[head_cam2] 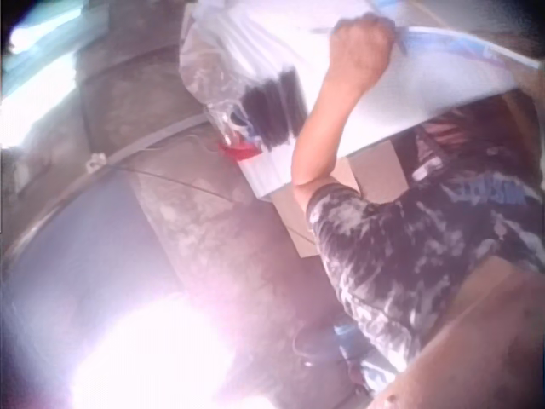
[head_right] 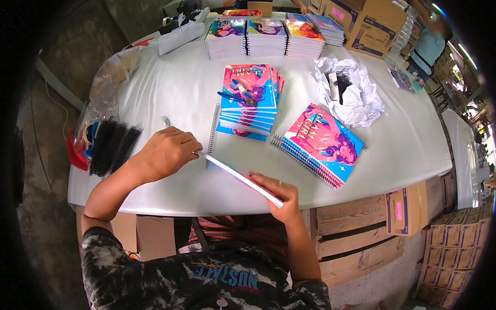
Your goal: The person assembles spiral-bound notebooks by inserting metal spiral coils into pre-punched holes. They pick up a notebook, align the coil, and press it through the holes, then place the finished notebook on a stack. The process is repeated for multiple notebooks.
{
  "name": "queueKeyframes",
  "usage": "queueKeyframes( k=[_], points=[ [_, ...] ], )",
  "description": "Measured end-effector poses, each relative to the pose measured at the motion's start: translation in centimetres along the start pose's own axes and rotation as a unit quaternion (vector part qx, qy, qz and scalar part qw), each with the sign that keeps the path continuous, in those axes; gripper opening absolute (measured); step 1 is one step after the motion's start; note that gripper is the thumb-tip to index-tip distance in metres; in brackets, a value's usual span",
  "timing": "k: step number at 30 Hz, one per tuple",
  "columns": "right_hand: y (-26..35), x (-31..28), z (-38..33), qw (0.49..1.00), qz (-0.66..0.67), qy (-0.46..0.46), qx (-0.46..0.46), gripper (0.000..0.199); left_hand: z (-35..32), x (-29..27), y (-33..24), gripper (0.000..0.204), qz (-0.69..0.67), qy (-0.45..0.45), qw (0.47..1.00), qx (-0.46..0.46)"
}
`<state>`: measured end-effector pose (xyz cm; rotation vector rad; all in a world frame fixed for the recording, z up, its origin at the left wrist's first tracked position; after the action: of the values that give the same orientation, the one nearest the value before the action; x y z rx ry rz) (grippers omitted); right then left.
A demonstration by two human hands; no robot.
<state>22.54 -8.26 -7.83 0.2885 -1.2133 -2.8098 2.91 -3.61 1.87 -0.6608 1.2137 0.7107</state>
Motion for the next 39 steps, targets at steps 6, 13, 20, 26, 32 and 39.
queueKeyframes(
  k=[6,13,20,26,32,39],
  points=[
    [0.5,0.7,-0.2,0.999,-0.024,-0.005,-0.029,0.029,-0.5,-0.5,-0.5,0.023,0.053,-0.019,0.998,0.004],
    [1.8,1.8,0.1,0.996,-0.050,-0.006,-0.075,0.028,-2.8,-1.1,0.6,0.074,0.086,-0.311,0.941,-0.103],
    [3.2,3.6,-0.5,0.988,-0.061,0.027,-0.138,0.029,-7.3,2.0,2.0,0.114,0.135,-0.467,0.874,-0.021],
    [2.2,3.0,-0.7,0.987,-0.027,-0.005,-0.159,0.029,-10.9,8.9,-3.8,0.091,0.050,-0.288,0.949,0.120],
    [3.6,4.9,0.2,0.985,-0.030,0.040,-0.163,0.021,-7.6,6.8,4.3,0.115,-0.070,-0.326,0.925,-0.182],
    [3.5,5.7,0.4,0.982,-0.006,0.055,-0.180,0.025,-10.7,5.6,7.5,0.114,-0.099,-0.470,0.869,-0.117]
  ],
)
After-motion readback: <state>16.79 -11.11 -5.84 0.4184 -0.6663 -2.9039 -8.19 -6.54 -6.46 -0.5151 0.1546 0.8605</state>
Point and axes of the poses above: each hand's wrist, its own z-axis towards the middle knuckle, its own x-axis out of the palm, y = z × x, the point moved 8 cm from there along z, towards the middle knuckle, and after that the axes turned 13 degrees about -x, right-handed, at the moved point
